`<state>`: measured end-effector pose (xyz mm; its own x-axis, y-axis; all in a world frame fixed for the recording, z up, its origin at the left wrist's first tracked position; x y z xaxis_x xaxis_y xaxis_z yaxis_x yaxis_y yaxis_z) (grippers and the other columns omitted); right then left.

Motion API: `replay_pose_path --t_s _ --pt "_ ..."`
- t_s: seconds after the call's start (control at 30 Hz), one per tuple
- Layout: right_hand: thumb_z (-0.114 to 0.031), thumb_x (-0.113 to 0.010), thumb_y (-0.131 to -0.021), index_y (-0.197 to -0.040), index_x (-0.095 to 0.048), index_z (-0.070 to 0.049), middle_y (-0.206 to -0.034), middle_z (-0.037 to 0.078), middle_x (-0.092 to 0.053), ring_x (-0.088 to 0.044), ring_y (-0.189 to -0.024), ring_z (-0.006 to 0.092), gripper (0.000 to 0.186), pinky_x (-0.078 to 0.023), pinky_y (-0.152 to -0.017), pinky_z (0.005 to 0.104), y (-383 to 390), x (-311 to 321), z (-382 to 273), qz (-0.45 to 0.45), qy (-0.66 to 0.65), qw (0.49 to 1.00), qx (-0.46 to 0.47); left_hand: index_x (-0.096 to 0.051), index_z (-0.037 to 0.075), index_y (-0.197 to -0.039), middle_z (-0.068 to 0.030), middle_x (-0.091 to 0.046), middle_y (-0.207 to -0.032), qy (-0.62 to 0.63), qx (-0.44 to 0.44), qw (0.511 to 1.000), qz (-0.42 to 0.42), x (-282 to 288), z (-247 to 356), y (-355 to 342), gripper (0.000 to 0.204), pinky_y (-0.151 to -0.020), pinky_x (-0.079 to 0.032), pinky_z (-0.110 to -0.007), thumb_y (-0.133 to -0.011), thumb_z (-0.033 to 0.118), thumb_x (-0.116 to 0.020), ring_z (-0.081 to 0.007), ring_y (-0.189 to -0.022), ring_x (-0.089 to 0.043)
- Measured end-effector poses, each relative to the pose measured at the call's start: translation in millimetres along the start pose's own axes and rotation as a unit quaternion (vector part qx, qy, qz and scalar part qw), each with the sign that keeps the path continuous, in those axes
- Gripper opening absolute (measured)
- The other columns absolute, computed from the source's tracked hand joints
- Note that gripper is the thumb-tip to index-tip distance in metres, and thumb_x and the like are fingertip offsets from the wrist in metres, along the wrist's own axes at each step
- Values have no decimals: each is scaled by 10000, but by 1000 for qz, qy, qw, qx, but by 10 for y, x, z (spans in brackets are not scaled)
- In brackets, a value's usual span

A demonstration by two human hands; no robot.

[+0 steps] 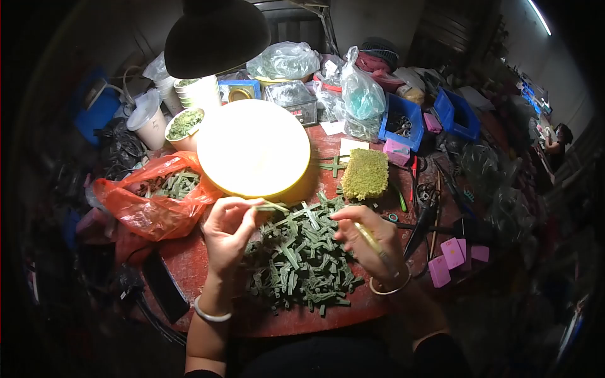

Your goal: The person holds green plastic crosses by hand and scrapes excess material from their edges using a handheld scraping tool. The person handles the crosses one at a time, turning them over to scrape different sides, then places them into a red bag.

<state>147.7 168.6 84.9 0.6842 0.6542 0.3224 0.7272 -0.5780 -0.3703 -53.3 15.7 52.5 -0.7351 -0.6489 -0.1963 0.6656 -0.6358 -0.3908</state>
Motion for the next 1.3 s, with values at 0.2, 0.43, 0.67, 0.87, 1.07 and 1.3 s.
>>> replay_pose_path --t_s 0.2,0.43,0.67,0.87,1.07,1.3 --pt "-21 -744 -840 -1096 -632 -24 -864 117 -652 -663 -786 218 280 -518 -677 309 -79 -329 79 -1 36 997 73 -578 27 -1063 -149 -677 -1107 194 247 949 -24 -239 -102 310 120 -876 -596 -349 -951 -3 -610 -233 -1083 -662" --pt "43 -746 -819 -1102 -643 -16 -877 90 -637 -630 -748 156 307 -504 -667 264 36 -323 193 -15 29 998 62 -565 2 -1144 -122 -632 -1147 224 289 930 -42 -262 -218 381 177 -934 -587 -372 -969 -22 -570 -256 -1185 -616" --pt "59 -792 -755 -1091 -632 -13 -840 99 -574 -615 -696 179 379 -495 -593 278 102 -372 188 25 62 991 117 -552 -56 -1232 -171 -621 -1204 183 291 936 -82 -266 -164 391 292 -949 -580 -399 -942 -57 -586 -301 -1204 -603" --pt "62 -782 -768 -1082 -630 -11 -860 99 -593 -626 -719 177 356 -510 -623 277 96 -353 202 29 47 994 96 -562 -54 -1231 -157 -653 -1176 185 296 931 -102 -299 -146 389 292 -948 -570 -351 -943 -42 -606 -230 -1140 -641" --pt "67 -751 -806 -1085 -637 -6 -894 109 -643 -664 -794 182 310 -531 -702 273 74 -335 244 14 -20 998 61 -571 -50 -1217 -129 -700 -1043 149 390 894 -165 -320 -60 433 255 -852 -591 -317 -976 31 -595 -206 -987 -701" --pt "33 -695 -876 -1132 -646 -19 -930 121 -668 -668 -805 172 265 -535 -687 266 64 -375 212 -21 -20 997 73 -527 -43 -1191 -157 -672 -1045 212 409 869 -179 -312 -143 490 239 -794 -616 -320 -968 11 -594 -257 -947 -713"
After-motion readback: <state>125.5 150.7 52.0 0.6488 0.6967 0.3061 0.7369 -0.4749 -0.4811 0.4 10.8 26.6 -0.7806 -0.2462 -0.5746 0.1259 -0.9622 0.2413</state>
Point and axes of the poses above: each hand's wrist, its own y-axis away from the middle knuckle, its own x-axis out of the back of the hand, z = x × y, the point moved 3 cm from there along -y, towards the middle knuckle
